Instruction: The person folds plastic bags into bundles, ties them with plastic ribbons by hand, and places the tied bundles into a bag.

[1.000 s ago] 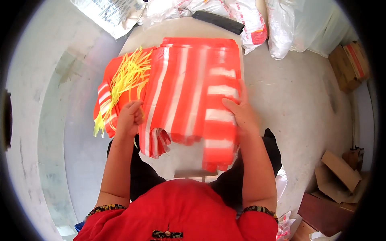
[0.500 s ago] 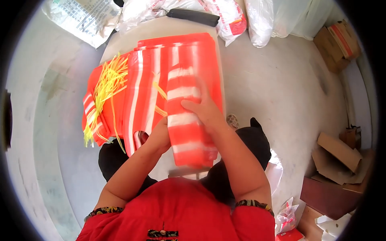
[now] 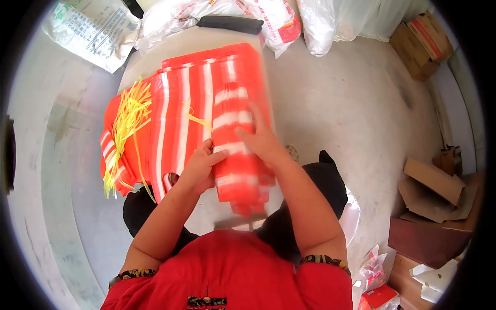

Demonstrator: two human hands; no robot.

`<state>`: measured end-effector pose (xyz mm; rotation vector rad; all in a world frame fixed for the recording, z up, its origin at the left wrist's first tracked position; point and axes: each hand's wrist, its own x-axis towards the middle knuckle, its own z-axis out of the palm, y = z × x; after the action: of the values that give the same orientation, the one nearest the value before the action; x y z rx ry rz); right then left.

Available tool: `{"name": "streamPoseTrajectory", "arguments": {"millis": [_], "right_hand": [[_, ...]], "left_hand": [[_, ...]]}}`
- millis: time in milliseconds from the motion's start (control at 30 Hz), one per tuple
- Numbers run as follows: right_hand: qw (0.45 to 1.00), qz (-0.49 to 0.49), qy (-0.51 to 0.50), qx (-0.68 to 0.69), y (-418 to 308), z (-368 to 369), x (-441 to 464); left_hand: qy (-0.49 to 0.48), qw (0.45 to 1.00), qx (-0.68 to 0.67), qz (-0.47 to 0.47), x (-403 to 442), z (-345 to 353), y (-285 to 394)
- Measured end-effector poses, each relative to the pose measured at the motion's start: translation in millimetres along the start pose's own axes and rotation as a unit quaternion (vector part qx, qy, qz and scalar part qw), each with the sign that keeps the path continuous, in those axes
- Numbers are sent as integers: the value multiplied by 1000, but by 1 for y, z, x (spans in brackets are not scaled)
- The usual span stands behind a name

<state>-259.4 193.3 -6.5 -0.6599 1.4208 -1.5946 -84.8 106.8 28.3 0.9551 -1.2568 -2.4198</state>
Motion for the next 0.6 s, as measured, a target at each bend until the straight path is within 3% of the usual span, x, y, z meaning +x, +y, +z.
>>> {"name": "streamPoseTrajectory", "arguments": {"millis": [167,267,367,467,600], "right_hand": [[994,110,8,-24,-23,-21,-13],[995,71,4,-68,-21,-37,-17],[967,-21,-16,-253,-10,-53,-15],[946,106,-47,-301,-38,-63,-24],[968,62,-45,-241,-25,-77,-22]], "left_hand": [[38,999,2,-7,10,0,0],[5,1000,9,-13,11,2,5],[69,997,31,-8,14,2,-1],[76,995,60,10,7,11,4],[38,996,85,3,13,0,5]]}}
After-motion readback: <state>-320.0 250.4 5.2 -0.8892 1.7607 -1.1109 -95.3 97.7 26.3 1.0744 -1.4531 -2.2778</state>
